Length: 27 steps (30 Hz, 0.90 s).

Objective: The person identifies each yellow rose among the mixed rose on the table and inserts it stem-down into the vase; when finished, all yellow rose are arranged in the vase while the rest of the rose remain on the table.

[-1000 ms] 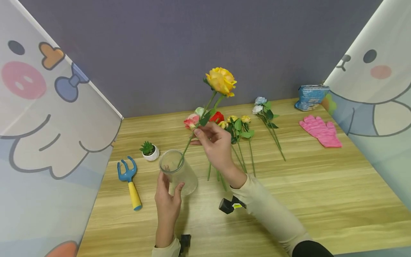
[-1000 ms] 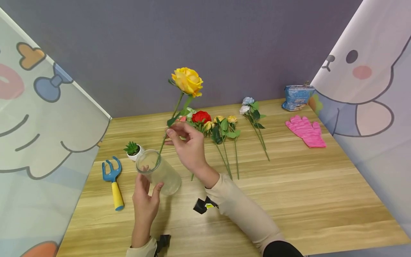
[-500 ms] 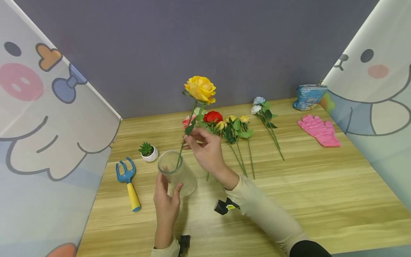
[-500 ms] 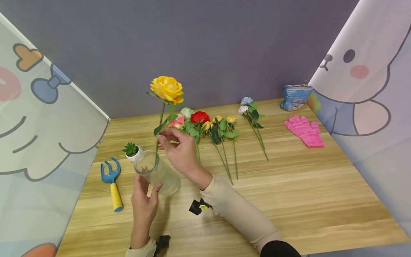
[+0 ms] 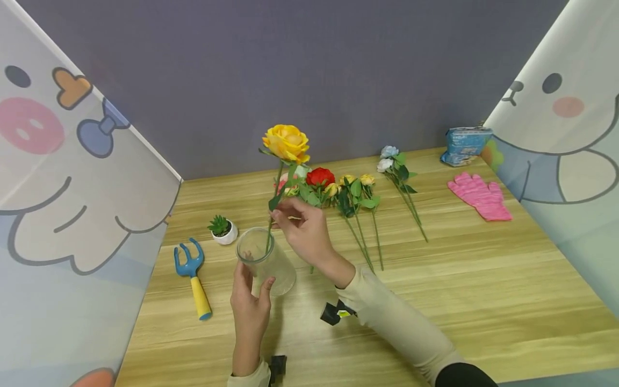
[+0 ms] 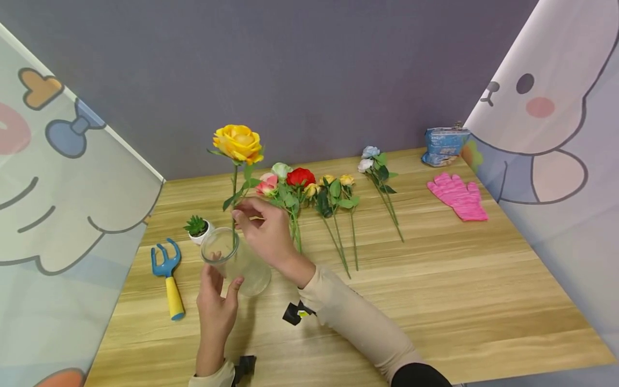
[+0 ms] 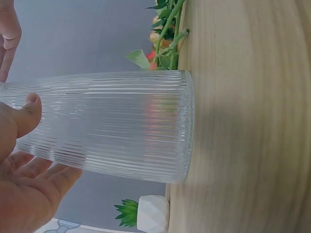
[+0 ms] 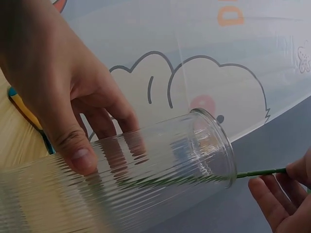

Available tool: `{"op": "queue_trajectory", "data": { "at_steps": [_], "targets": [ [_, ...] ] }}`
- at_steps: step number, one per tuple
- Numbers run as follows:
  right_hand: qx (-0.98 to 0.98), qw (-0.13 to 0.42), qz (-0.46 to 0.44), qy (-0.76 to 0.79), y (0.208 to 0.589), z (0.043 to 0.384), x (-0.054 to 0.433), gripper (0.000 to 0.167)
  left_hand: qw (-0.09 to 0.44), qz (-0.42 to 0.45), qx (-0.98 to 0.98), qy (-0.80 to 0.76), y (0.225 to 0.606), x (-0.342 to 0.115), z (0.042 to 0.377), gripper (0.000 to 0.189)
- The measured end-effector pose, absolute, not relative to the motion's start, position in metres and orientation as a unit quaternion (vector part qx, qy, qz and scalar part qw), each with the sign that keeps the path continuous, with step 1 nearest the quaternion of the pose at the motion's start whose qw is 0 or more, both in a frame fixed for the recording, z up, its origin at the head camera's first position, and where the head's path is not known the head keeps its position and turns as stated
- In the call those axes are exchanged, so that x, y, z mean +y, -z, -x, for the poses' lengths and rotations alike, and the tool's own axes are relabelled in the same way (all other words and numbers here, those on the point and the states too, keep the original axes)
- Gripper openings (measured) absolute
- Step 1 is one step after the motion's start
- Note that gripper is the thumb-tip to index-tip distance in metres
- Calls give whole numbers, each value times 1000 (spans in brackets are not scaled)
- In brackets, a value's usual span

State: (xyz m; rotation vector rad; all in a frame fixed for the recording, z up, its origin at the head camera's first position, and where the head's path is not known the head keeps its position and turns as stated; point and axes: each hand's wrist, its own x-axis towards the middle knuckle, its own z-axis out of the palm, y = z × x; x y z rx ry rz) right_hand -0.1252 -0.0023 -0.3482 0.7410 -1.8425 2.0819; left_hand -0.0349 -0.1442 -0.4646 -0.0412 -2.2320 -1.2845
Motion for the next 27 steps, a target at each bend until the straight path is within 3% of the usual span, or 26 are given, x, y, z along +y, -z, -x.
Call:
{"op": "queue_trajectory", "data": {
  "at_steps": [27],
  "targets": [
    [-723, 207, -281, -596, 369, 130, -5, 4, 275, 11, -830, 485, 464, -144, 34, 80]
  ]
}}
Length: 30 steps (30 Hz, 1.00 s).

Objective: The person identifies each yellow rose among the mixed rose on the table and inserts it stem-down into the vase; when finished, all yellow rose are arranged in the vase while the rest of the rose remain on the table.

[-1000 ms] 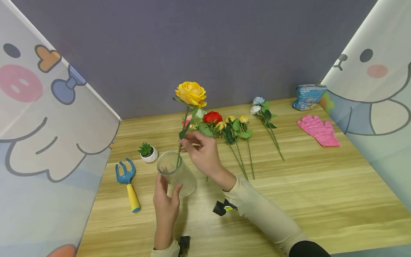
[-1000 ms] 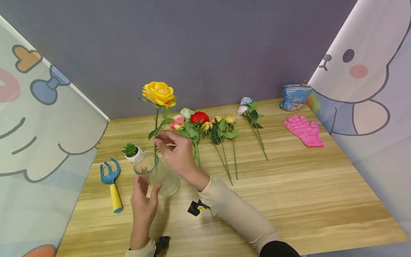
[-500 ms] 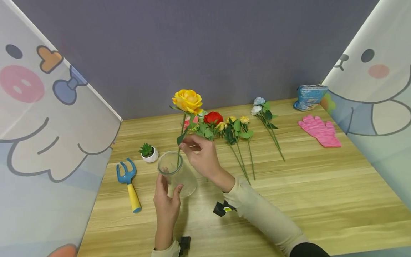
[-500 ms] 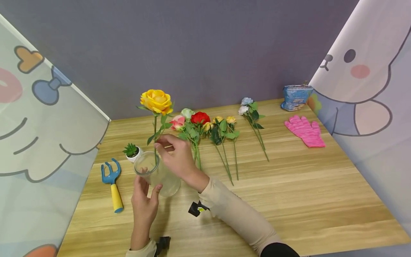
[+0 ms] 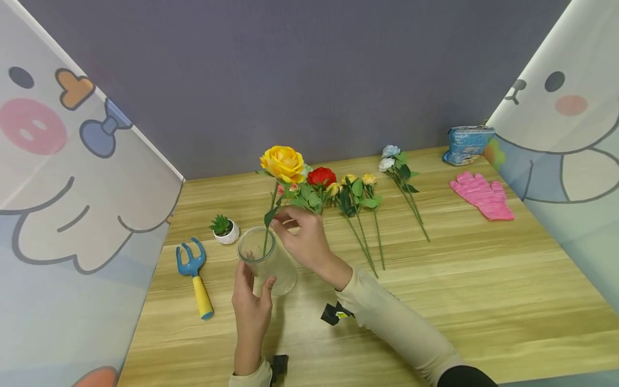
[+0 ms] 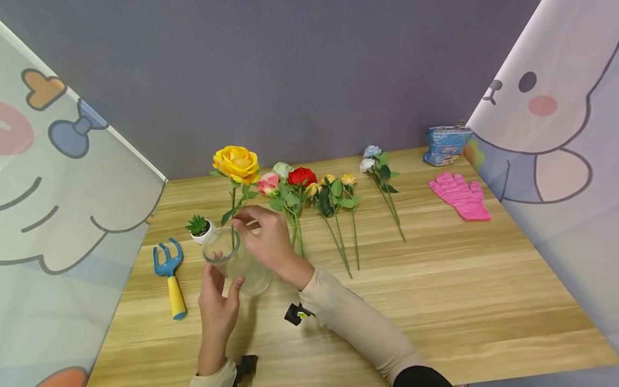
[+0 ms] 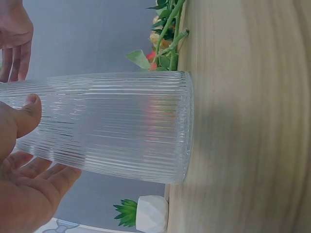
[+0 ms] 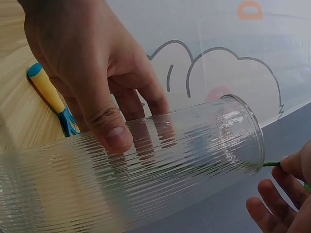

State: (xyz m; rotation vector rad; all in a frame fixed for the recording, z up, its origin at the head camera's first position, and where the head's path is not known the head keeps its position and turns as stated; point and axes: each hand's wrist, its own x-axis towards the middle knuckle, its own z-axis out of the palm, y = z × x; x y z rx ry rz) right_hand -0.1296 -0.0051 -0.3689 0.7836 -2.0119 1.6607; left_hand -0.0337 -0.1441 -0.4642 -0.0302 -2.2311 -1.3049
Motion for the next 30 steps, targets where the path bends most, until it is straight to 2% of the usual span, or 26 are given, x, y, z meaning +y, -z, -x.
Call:
{"op": "queue_trajectory", "data": {
  "at_steps": [5, 9, 11, 16, 18, 21, 30],
  "targets": [
    [-733, 209, -286, -581, 371, 132, -6, 1, 268, 7, -832, 486, 464, -144, 36, 79],
    [-750, 182, -286, -568, 376, 132, -6, 8, 269, 6, -833, 483, 464, -144, 36, 78],
    [-761, 140, -274, -571, 381, 131, -3, 13, 272, 8, -833, 482, 464, -144, 35, 79],
    [-776, -8, -237, -584, 401, 119, 13, 28, 271, 11, -834, 480, 466, -143, 33, 79],
    [-777, -39, -235, -582, 407, 115, 22, 30, 269, 6, -835, 480, 465, -143, 32, 79],
    [-778, -39, -229, -584, 410, 114, 36, 29, 265, 1, -837, 480, 464, -143, 32, 79],
    [-759, 18, -122, -639, 413, 132, 101, 24, 269, 18, -836, 478, 464, -145, 33, 80]
  ]
}}
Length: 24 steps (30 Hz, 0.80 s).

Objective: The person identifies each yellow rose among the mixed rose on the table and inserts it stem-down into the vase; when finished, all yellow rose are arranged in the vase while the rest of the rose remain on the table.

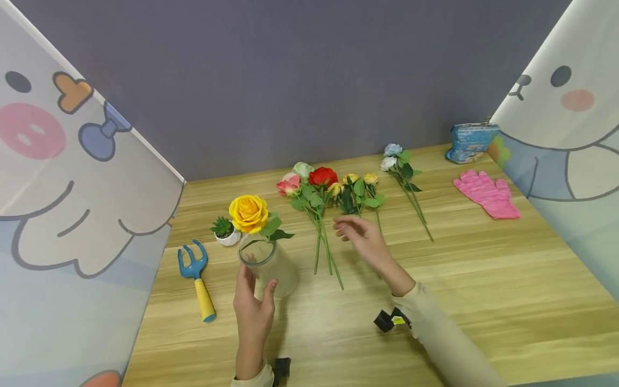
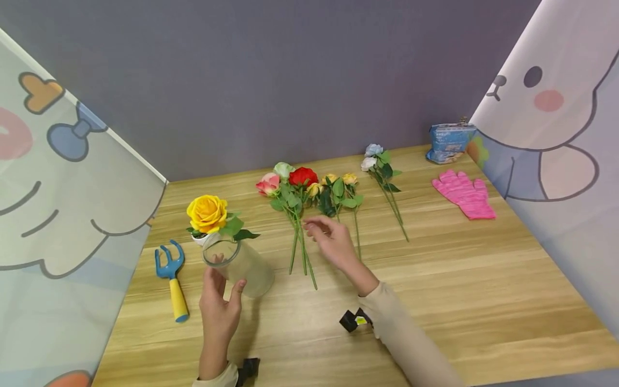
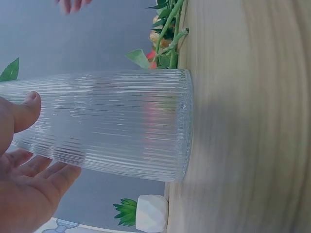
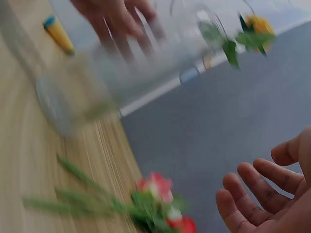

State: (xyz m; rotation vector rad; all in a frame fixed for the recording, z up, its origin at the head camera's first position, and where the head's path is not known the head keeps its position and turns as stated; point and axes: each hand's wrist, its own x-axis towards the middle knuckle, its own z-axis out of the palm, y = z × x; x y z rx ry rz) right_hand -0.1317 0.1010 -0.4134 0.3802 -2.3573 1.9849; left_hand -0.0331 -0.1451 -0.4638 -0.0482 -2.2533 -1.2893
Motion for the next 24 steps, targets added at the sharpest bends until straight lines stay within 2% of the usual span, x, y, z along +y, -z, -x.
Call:
{"op": "queue_trajectory", "data": {
  "at_steps": [11, 24],
  "targets": [
    [-738, 31, -2, -674, 429, 161, 181, 37, 278, 25, -834, 476, 466, -145, 33, 79],
    [-742, -1, 65, -667, 451, 176, 209, 45, 275, 17, -839, 469, 464, -144, 33, 77]
  ]
}}
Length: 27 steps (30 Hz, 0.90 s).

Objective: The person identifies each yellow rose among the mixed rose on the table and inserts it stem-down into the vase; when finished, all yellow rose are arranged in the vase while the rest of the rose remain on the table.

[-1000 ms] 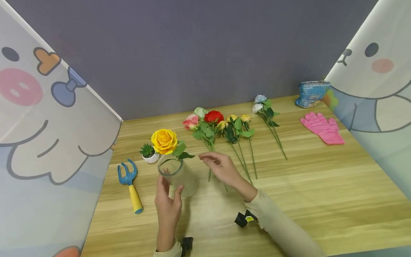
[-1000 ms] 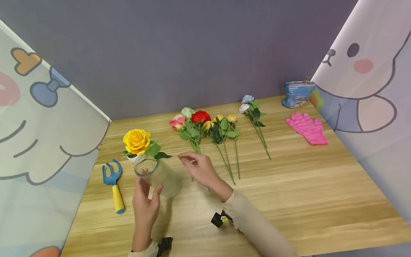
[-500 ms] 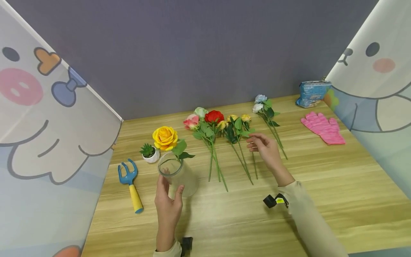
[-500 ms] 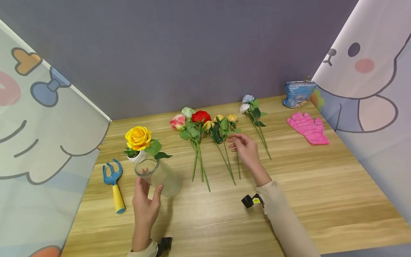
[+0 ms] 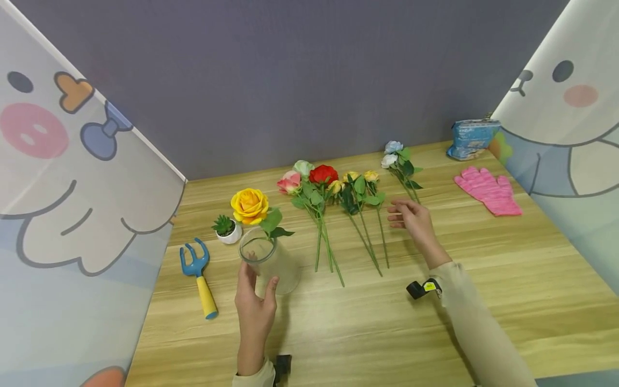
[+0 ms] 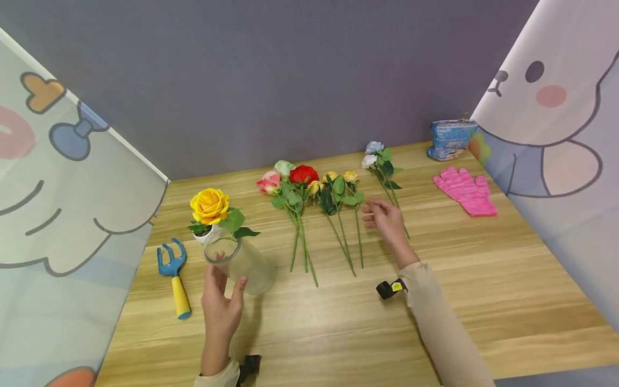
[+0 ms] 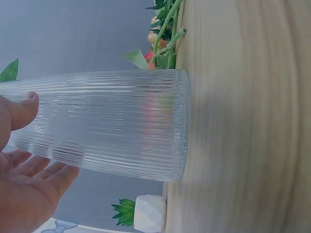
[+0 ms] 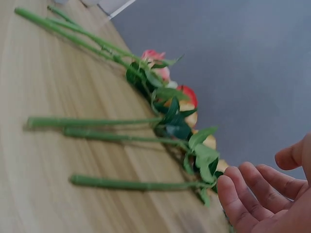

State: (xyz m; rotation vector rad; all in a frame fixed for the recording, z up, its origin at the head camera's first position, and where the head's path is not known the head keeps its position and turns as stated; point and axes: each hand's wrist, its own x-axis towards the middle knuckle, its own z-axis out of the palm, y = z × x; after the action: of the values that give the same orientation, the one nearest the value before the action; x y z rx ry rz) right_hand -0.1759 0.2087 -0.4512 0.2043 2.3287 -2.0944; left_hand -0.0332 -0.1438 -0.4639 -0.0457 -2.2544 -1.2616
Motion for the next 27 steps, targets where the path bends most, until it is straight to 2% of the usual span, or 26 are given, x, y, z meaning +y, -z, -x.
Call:
{"op": "queue_trajectory", "data": {
  "at_steps": [16, 27],
  "targets": [
    [728, 60, -97, 676, 469, 190, 216, 49, 292, 34, -833, 469, 465, -144, 34, 77],
    [762, 154, -55, 627, 474, 209, 222, 55, 294, 37, -830, 473, 467, -145, 35, 78]
  ]
}}
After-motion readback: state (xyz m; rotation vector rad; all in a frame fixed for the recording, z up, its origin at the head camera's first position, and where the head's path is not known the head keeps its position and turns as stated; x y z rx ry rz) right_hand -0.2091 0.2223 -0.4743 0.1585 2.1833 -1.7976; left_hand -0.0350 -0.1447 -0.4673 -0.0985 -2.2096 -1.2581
